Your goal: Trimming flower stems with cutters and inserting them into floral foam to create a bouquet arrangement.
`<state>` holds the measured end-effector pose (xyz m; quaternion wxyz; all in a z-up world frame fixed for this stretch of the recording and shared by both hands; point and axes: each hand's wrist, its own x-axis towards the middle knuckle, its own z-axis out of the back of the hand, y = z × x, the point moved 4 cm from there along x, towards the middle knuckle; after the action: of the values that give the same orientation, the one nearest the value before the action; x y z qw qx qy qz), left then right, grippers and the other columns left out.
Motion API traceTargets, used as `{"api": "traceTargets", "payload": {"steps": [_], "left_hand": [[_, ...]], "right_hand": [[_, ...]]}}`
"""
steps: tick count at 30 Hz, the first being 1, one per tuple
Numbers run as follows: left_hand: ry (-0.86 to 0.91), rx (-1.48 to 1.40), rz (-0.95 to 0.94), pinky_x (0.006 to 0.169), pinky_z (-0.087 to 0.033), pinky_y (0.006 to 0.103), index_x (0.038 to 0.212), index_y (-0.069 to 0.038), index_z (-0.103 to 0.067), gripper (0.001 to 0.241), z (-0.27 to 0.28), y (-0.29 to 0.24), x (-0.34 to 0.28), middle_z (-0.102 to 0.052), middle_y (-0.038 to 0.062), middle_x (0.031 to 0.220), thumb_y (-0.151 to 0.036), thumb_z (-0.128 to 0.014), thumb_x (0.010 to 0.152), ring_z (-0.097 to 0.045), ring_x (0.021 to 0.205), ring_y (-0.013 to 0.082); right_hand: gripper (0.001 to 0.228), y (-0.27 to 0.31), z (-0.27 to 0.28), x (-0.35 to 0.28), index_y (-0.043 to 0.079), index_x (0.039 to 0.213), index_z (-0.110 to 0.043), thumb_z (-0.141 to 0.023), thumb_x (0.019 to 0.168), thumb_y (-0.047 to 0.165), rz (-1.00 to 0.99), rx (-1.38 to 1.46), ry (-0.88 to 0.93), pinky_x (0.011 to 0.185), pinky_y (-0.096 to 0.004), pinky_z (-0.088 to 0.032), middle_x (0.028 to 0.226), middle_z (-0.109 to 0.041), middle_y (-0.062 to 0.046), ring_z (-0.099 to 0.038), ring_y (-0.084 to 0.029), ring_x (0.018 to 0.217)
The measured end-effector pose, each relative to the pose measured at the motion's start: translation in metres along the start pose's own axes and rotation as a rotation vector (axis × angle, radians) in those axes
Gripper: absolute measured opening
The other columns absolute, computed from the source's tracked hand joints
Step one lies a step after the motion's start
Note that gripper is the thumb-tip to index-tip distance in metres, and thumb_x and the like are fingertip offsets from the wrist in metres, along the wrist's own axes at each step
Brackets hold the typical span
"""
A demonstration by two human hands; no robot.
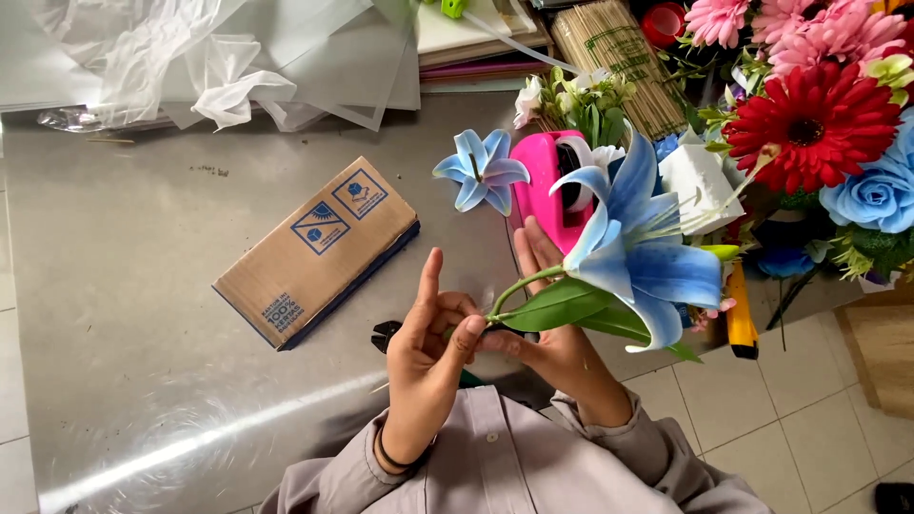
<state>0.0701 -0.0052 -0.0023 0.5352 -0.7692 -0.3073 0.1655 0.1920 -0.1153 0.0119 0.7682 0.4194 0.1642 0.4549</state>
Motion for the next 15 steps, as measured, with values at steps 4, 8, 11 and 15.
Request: {"api": "traceTargets", "payload": {"steps": [4,8,11,15], "left_hand": [[0.038,-0.081,0.051,0.060,-0.055,0.0222,0.165,-0.007,-0.031,0.075,-0.003,0.000,-0.001,-0.063,0.008,0.096,-0.014,-0.068,0.101,-0.057,0.070,0.0109],[0.085,-0.219,0.129,0.059,-0.056,0.0249,0.162,-0.004,-0.039,0.069,-0.003,0.002,-0.001,-0.060,0.008,0.093,-0.009,-0.068,0.100,-0.059,0.068,0.0154],[0.153,-0.307,0.229,0.060,-0.052,0.0246,0.161,-0.005,-0.044,0.068,-0.003,0.001,-0.001,-0.060,0.008,0.092,-0.010,-0.070,0.098,-0.059,0.069,0.0155],[0.178,-0.311,0.441,0.056,-0.052,0.0265,0.160,-0.007,-0.050,0.072,-0.003,-0.001,0.003,-0.068,0.003,0.096,-0.013,-0.075,0.092,-0.059,0.067,0.0142]], "right_hand": [[0.070,-0.003,0.001,-0.002,0.011,0.149,-0.049,-0.079,0.091,0.036,-0.065,0.535,0.069,0.116,-0.042,-0.049,0.150,-0.049,-0.010,-0.054,-0.028,0.143],[0.046,-0.047,-0.004,-0.015,0.005,0.140,-0.068,-0.076,0.096,0.018,-0.043,0.628,0.072,0.075,-0.020,-0.052,0.102,-0.048,0.002,-0.054,-0.010,0.096],[0.040,-0.038,0.004,-0.015,0.014,0.140,-0.069,-0.073,0.101,0.023,0.088,0.459,0.078,0.080,-0.021,-0.044,0.096,-0.052,0.007,-0.052,-0.010,0.092],[0.037,-0.035,0.007,-0.016,0.007,0.140,-0.066,-0.062,0.108,0.024,0.050,0.822,0.223,0.088,-0.038,-0.062,0.101,-0.048,-0.002,-0.056,-0.020,0.098]]}}
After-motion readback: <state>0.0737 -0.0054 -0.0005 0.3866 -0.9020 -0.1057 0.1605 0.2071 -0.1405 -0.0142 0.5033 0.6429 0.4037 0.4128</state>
